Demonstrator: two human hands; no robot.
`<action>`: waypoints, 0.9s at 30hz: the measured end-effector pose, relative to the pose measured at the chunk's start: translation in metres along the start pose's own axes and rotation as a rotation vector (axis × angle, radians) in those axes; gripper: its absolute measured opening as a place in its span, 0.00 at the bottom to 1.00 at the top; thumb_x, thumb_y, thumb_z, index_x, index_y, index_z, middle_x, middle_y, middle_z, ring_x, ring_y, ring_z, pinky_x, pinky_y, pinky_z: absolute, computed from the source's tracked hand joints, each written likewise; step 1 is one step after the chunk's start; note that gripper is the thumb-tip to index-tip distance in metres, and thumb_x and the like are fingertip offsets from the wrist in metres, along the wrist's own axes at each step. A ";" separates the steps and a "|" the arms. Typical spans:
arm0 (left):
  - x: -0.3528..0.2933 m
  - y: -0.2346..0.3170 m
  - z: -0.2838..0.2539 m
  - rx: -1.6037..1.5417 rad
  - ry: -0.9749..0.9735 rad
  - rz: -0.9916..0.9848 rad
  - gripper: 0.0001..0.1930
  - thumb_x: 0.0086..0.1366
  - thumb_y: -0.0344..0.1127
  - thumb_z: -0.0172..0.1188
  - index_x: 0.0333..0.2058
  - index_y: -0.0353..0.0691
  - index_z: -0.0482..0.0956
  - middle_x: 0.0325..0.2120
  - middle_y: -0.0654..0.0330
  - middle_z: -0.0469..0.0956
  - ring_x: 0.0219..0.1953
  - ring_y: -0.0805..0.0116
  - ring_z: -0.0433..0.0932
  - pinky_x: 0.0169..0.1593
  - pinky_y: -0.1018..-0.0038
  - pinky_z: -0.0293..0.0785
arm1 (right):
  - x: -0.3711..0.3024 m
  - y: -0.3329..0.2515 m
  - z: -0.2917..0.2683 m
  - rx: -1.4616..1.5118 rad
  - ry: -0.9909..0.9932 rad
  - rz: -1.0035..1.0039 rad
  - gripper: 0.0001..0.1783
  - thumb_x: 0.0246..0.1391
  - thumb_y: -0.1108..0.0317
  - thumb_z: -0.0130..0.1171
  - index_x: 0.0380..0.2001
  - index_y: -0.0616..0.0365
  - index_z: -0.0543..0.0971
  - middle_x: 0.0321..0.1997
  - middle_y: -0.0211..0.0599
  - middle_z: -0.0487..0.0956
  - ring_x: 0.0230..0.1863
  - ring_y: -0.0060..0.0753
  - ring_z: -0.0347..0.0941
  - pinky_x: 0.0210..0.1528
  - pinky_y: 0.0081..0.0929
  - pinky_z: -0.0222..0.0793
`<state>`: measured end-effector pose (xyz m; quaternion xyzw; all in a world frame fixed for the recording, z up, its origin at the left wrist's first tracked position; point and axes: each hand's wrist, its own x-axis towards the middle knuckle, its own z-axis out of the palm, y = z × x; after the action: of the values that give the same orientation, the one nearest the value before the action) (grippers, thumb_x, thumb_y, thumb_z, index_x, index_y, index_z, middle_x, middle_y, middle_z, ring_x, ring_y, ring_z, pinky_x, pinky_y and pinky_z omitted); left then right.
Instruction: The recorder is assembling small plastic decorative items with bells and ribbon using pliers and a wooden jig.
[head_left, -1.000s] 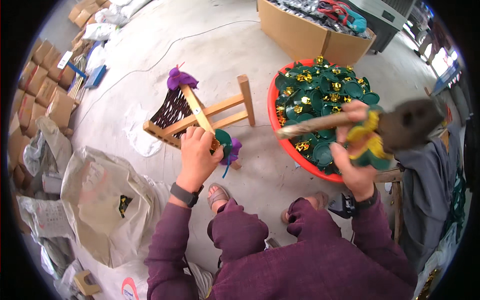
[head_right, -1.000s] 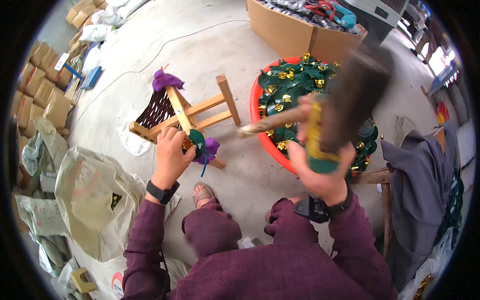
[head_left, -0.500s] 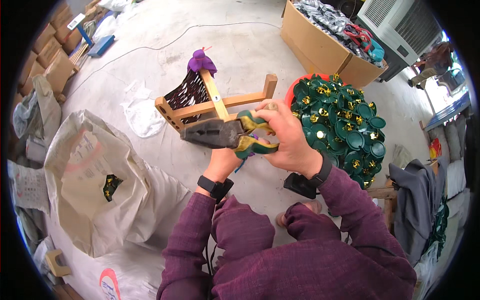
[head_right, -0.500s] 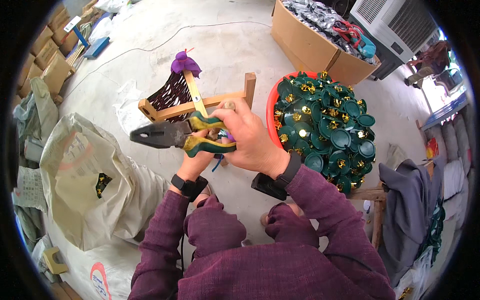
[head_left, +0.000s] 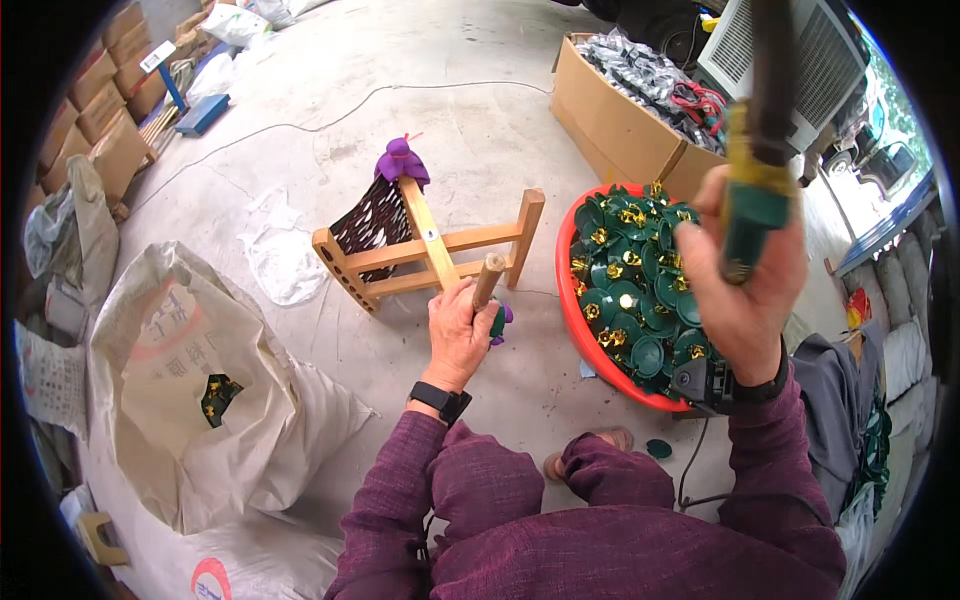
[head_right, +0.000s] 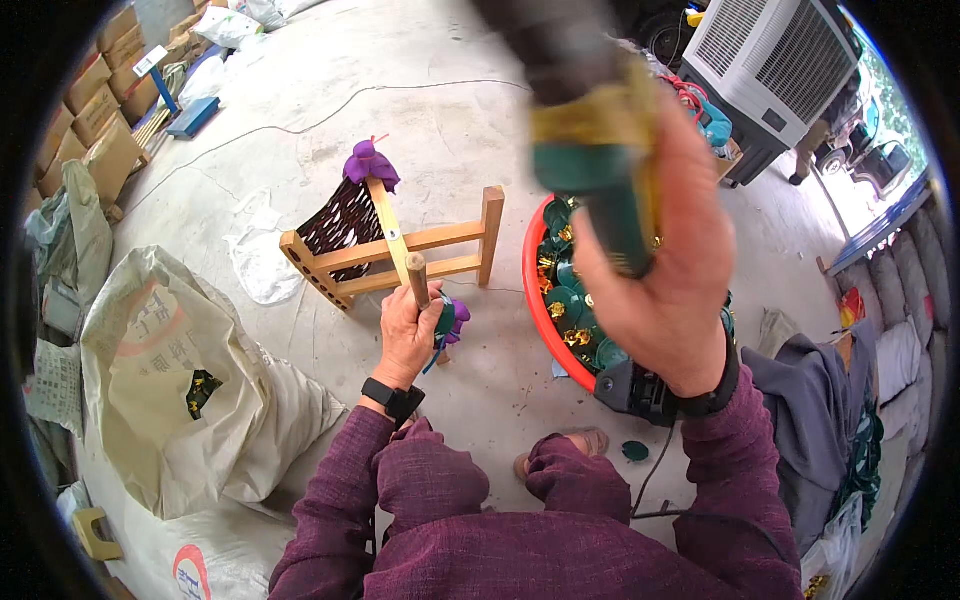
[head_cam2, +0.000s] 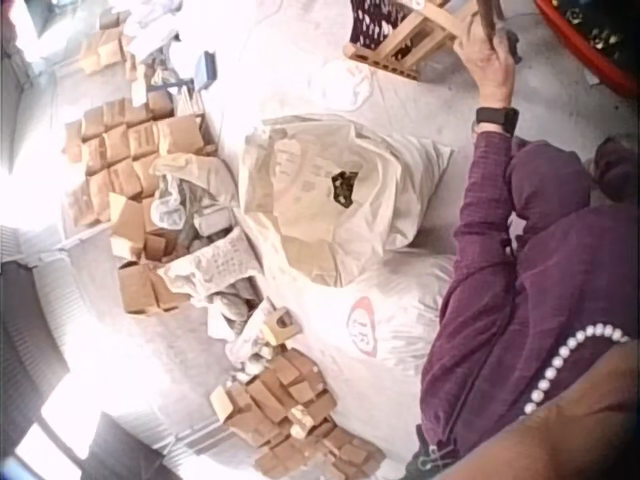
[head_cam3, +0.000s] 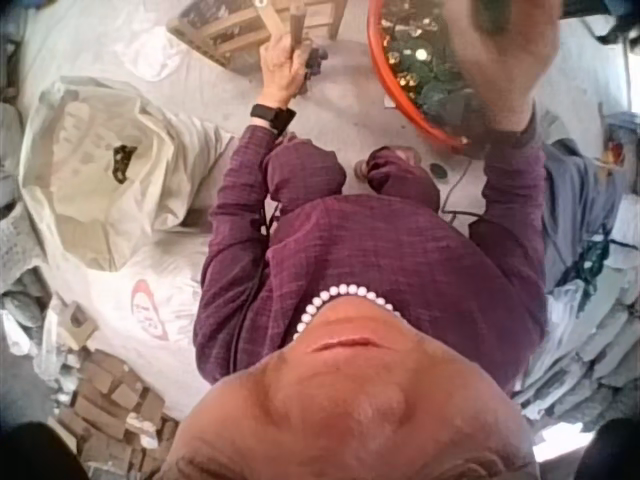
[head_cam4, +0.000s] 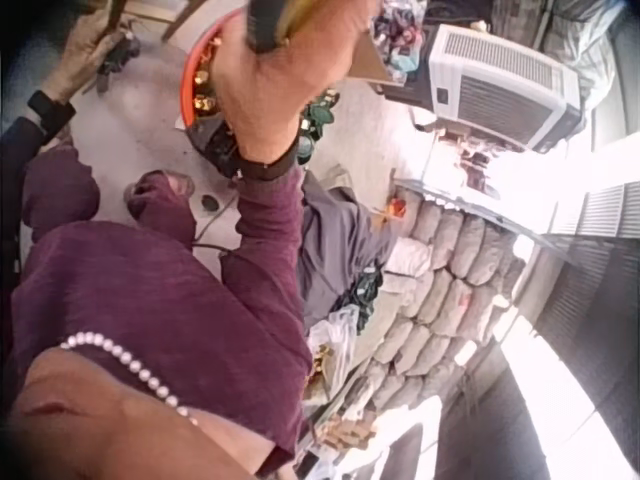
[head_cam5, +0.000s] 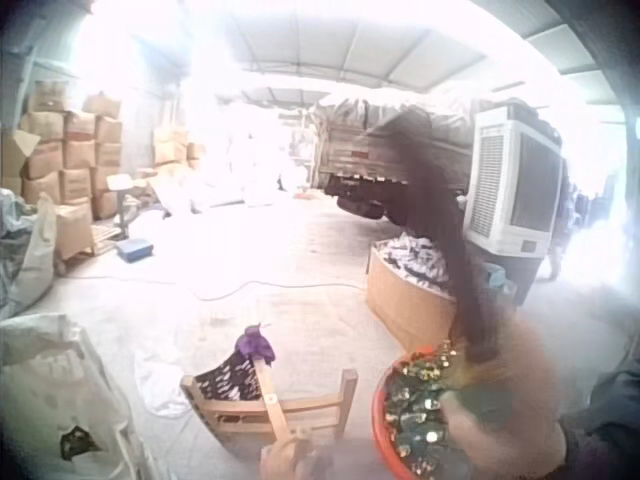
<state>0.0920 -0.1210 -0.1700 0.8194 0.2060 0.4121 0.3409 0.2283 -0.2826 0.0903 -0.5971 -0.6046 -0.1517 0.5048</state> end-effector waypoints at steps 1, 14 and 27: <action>0.000 -0.001 0.000 0.012 0.011 0.008 0.13 0.63 0.42 0.59 0.43 0.43 0.77 0.37 0.58 0.79 0.51 0.54 0.74 0.51 0.58 0.61 | -0.001 -0.007 -0.002 -0.113 -0.019 0.027 0.29 0.48 0.84 0.53 0.57 0.64 0.64 0.41 0.34 0.72 0.35 0.22 0.69 0.37 0.24 0.69; -0.028 -0.040 0.005 -0.194 -0.093 -0.162 0.18 0.55 0.32 0.61 0.46 0.39 0.75 0.42 0.50 0.78 0.47 0.52 0.75 0.50 0.58 0.69 | -0.058 0.015 0.092 0.230 -0.623 0.086 0.33 0.30 0.80 0.60 0.49 0.60 0.70 0.60 0.50 0.64 0.60 0.53 0.63 0.61 0.35 0.59; -0.022 -0.020 -0.304 1.304 0.301 0.016 0.23 0.55 0.36 0.66 0.50 0.36 0.75 0.49 0.49 0.75 0.52 0.52 0.73 0.56 0.61 0.67 | -0.079 0.070 -0.037 0.165 0.118 0.371 0.32 0.43 0.82 0.60 0.55 0.62 0.68 0.33 0.24 0.72 0.34 0.16 0.68 0.39 0.15 0.66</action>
<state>-0.1698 -0.0028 -0.0663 0.7927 0.4523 0.3156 -0.2598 0.2880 -0.3397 0.0148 -0.6448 -0.4641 -0.0408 0.6059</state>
